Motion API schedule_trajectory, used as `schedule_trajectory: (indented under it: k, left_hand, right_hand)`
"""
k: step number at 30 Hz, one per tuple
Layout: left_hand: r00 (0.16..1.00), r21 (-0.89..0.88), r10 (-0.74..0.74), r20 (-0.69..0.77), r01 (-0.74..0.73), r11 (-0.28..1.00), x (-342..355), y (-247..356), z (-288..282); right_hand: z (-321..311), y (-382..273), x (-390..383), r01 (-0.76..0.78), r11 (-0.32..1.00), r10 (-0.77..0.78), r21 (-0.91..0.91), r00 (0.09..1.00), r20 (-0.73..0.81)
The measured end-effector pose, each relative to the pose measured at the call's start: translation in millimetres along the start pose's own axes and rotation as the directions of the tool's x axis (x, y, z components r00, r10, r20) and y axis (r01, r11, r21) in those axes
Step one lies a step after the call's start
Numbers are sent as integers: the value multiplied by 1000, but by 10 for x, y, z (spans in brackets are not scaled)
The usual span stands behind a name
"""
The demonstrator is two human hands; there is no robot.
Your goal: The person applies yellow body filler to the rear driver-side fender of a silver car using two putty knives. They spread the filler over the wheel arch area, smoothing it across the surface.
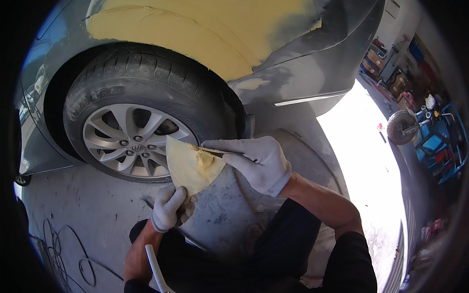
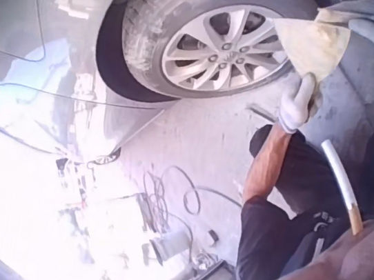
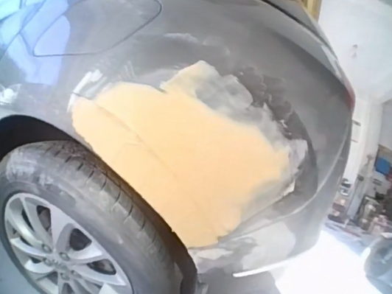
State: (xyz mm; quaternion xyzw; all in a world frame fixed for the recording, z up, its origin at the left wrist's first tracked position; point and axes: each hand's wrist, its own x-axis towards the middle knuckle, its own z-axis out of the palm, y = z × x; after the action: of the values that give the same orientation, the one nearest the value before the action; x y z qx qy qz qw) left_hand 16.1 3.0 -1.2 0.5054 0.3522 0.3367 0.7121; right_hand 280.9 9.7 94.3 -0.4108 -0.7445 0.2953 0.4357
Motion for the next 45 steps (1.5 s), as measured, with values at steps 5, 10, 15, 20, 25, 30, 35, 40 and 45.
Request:
schedule_trajectory:
  k: [5,10,15,20,25,30,35,40,45]
  left_hand:
    - [999,-36,40,-32,-41,999,-62,44,-36]
    - [988,-67,125,-92,-131,989,-73,63,-31]
    - [988,-48,68,-138,-76,996,-26,10,23]
    - [983,-66,50,-175,-63,996,-71,1,78]
    - [982,-87,15,-186,-32,996,-82,41,-16]
    - [960,-130,125,-252,-162,978,10,64,-70]
    - [969,-128,94,-230,-126,984,-16,7,-106]
    - [973,-96,85,-215,-108,990,74,-109,-167]
    - [972,-50,81,-221,-94,994,65,-95,-148]
  right_hand:
    - [-101,172,-25,227,893,-178,-388,971,157]
    - [-141,311,-62,213,746,-254,-631,967,26]
    - [-49,-50,32,461,433,-505,-774,836,215]
    - [195,-113,145,562,289,-485,-775,784,387]
    - [-12,-234,195,674,218,-388,-706,723,571]
    - [-553,-644,532,624,129,-469,-771,723,507]
    - [-972,-1171,1549,505,-189,-755,-842,473,453]
    - [-914,-1540,2328,613,-230,-849,-756,254,464]
    - [-836,-1660,2495,605,-288,-804,-742,269,531]
